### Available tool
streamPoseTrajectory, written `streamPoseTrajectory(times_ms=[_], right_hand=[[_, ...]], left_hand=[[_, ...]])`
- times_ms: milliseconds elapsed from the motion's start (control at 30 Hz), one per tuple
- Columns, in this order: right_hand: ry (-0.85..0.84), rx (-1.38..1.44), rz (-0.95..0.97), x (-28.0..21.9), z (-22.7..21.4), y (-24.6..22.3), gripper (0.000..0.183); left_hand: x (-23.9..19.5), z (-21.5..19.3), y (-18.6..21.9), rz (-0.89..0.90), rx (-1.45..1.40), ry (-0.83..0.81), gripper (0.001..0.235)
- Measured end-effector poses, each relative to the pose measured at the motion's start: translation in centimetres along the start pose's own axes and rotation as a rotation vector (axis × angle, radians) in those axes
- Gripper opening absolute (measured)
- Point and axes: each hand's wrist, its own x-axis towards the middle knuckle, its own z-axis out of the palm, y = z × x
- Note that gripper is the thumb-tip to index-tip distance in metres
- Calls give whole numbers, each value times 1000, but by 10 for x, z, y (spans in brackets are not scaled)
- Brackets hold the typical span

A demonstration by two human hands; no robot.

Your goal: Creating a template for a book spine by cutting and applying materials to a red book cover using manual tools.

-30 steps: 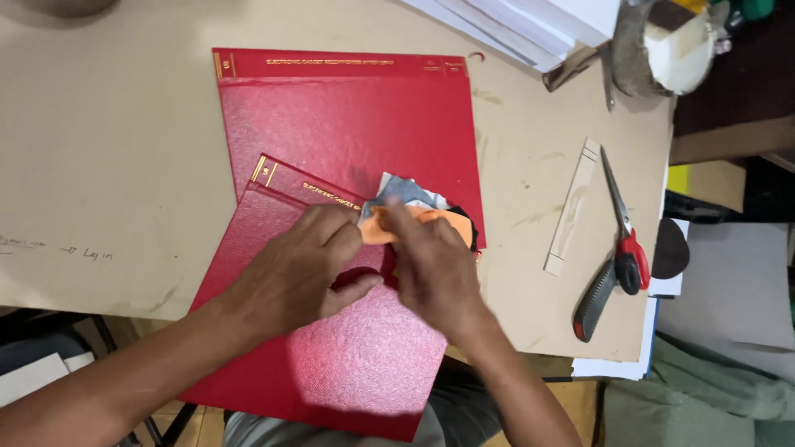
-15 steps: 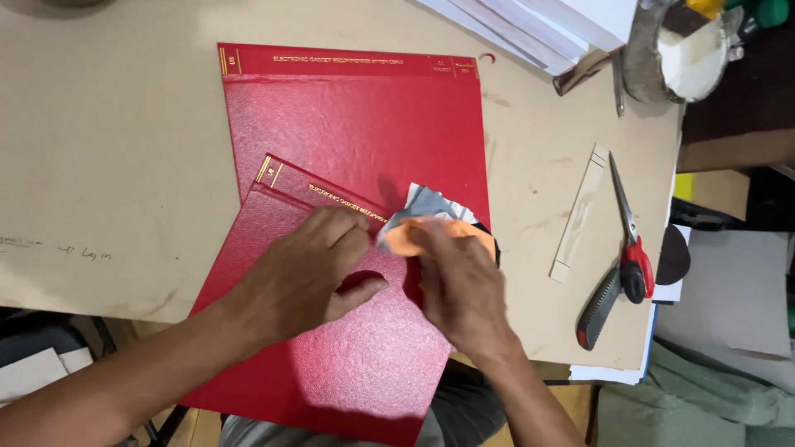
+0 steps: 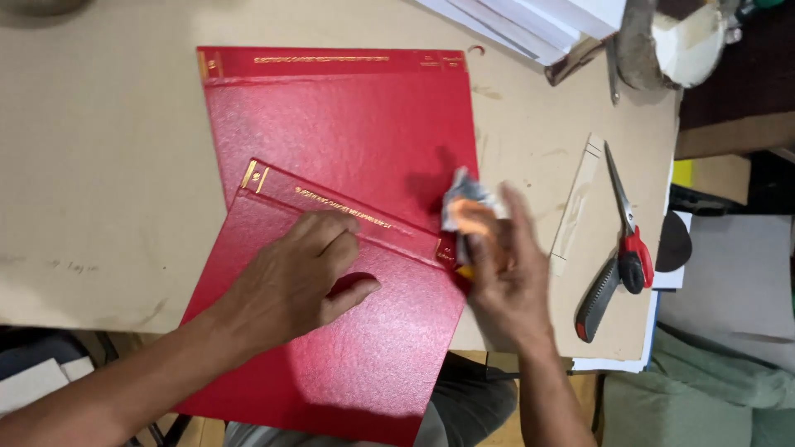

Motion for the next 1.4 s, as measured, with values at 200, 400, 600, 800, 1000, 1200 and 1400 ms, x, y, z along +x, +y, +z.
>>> streamPoseTrajectory(times_ms=[200, 400, 600, 800, 1000, 1200, 1400], right_hand=[[-295, -400, -147, -9, 7, 19, 42], [-292, -582, -527, -7, 18, 26, 56], [-366, -87, -21, 0, -16, -16, 26], [-141, -453, -243, -30, -10, 42, 49], [-84, -416, -262, -80, 2, 33, 52], [36, -416, -302, -100, 14, 38, 52], [79, -387, -290, -99, 15, 38, 51]], left_hand=[[8, -20, 4, 86, -82, -55, 43], [8, -20, 4, 109, -39, 5, 46], [20, -31, 24, -77, 66, -311, 38], [-19, -9, 80, -84, 313, -26, 48], [-11, -16, 20, -32, -78, -107, 13], [2, -14, 22, 245, 16, -195, 38], [15, -14, 21, 405, 152, -127, 8]])
